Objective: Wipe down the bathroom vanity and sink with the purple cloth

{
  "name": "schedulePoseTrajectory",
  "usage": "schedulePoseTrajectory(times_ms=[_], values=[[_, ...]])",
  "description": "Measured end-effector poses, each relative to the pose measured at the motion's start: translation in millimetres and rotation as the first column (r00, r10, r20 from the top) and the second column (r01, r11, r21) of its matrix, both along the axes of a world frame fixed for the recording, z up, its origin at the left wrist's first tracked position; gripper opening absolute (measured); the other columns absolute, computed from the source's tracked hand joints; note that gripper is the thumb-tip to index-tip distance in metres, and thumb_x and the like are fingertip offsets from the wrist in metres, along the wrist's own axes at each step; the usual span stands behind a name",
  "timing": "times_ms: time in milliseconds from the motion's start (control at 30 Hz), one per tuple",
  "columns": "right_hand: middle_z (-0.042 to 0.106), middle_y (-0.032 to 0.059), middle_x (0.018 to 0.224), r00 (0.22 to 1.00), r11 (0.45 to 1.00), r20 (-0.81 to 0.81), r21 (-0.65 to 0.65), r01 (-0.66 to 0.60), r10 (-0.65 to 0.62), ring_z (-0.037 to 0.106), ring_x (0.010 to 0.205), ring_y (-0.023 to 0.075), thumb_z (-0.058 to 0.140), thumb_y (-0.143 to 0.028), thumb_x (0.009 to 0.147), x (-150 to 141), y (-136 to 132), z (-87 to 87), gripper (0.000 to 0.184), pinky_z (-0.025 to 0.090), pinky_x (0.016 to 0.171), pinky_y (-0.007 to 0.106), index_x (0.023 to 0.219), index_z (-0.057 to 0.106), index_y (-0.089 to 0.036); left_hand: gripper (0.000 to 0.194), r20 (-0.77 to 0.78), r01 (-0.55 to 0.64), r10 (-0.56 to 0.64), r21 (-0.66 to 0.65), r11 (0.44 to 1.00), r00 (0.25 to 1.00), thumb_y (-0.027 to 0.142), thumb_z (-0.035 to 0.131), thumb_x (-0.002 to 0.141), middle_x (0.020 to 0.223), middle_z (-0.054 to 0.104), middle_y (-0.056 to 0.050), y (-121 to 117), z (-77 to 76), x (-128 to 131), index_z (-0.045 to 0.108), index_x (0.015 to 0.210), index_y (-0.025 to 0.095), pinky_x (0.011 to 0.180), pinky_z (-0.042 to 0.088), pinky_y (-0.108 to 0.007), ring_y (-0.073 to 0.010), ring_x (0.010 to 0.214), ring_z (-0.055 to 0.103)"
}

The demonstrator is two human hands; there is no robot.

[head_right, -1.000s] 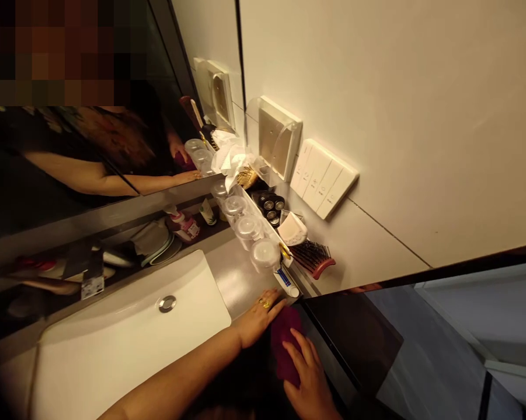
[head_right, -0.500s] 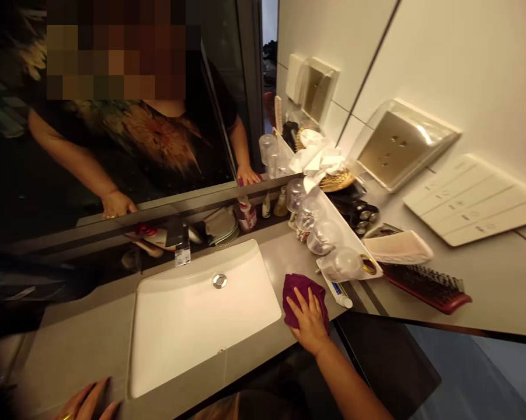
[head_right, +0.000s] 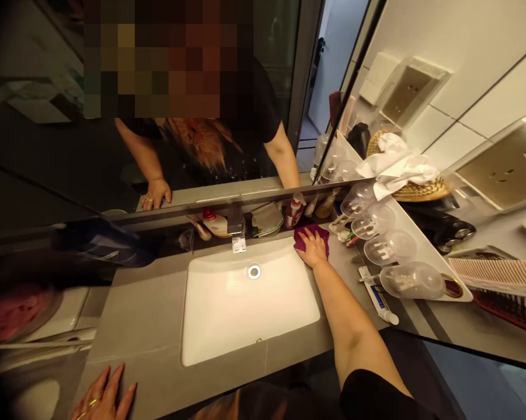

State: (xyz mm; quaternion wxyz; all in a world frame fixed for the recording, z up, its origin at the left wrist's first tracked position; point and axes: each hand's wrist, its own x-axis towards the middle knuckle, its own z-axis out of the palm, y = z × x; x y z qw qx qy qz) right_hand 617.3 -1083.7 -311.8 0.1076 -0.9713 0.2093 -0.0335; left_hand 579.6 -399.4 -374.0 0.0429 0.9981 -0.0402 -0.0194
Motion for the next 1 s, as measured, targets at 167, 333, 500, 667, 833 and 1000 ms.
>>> schedulePoseTrajectory(times_ms=[167, 333, 500, 667, 833, 1000], values=[[0.034, 0.0042, 0.167, 1.000, 0.999, 0.009, -0.034, -0.028, 0.029, 0.023, 0.154, 0.0365, 0.054, -0.044, 0.095, -115.7, 35.6, -15.3, 0.063, 0.030, 0.120, 0.055, 0.155, 0.045, -0.028, 0.073, 0.034, 0.085, -0.084, -0.036, 0.996, 0.996, 0.053, 0.021, 0.092, 0.160, 0.040, -0.020, 17.3, -14.2, 11.4, 0.049, 0.147, 0.014, 0.126, 0.018, -0.056, -0.0327, 0.155, 0.029], [0.033, 0.0053, 0.167, 0.997, 0.994, 0.001, -0.079, 0.074, -0.074, 0.022, 0.154, 0.0377, 0.051, -0.045, 0.096, -236.8, 79.3, -34.6, 0.063, 0.031, 0.120, 0.057, 0.156, 0.043, -0.028, 0.072, 0.071, 0.116, -0.111, -0.078, 0.990, 0.991, 0.052, 0.022, 0.093, 0.164, 0.034, -0.021, 14.6, -18.4, 12.1, 0.043, 0.151, 0.013, 0.126, 0.016, -0.059, -0.0327, 0.158, 0.019], [0.031, 0.0087, 0.167, 0.985, 0.978, 0.013, -0.119, 0.171, -0.171, 0.020, 0.154, 0.0426, 0.052, -0.044, 0.096, -250.4, 99.1, -35.7, 0.064, 0.030, 0.119, 0.063, 0.156, 0.045, -0.023, 0.074, 0.093, 0.058, -0.048, -0.101, 0.993, 0.994, 0.054, 0.018, 0.097, 0.162, 0.037, -0.023, -6.3, -4.6, 10.0, 0.048, 0.149, 0.009, 0.126, 0.017, -0.059, -0.0341, 0.156, 0.024], [0.029, 0.0078, 0.169, 0.988, 0.990, -0.072, 0.014, -0.138, 0.139, 0.007, 0.157, 0.0420, 0.068, -0.035, 0.085, -236.3, 175.8, -34.2, 0.079, 0.021, 0.122, 0.065, 0.158, 0.041, -0.026, 0.077, 0.063, -0.089, 0.097, -0.126, 0.988, 0.993, 0.057, 0.017, 0.099, 0.162, 0.034, -0.027, -34.8, 10.1, 11.1, 0.041, 0.153, 0.007, 0.121, 0.020, -0.070, -0.0403, 0.154, 0.025], [0.022, 0.0067, 0.172, 0.732, 0.715, -0.085, 0.314, -0.625, 0.676, 0.001, 0.157, 0.0457, 0.081, -0.043, 0.079, -182.4, 291.5, -35.0, 0.099, 0.020, 0.121, 0.068, 0.163, 0.029, -0.031, 0.076, 0.084, -0.148, 0.160, -0.134, 0.980, 0.984, 0.058, 0.021, 0.100, 0.162, 0.035, -0.026, -48.0, 10.9, 13.3, 0.042, 0.154, 0.009, 0.119, 0.022, -0.071, -0.0406, 0.153, 0.027], [0.019, 0.0034, 0.173, 0.587, 0.551, 0.013, 0.329, -0.767, 0.809, -0.007, 0.159, 0.0380, 0.077, -0.039, 0.086, -164.3, 315.8, -30.3, 0.092, 0.018, 0.125, 0.061, 0.163, 0.028, -0.029, 0.074, 0.101, -0.141, 0.156, -0.140, 0.980, 0.983, 0.056, 0.020, 0.100, 0.161, 0.037, -0.026, -47.5, 10.8, 11.7, 0.043, 0.153, 0.009, 0.119, 0.022, -0.070, -0.0399, 0.153, 0.028]])
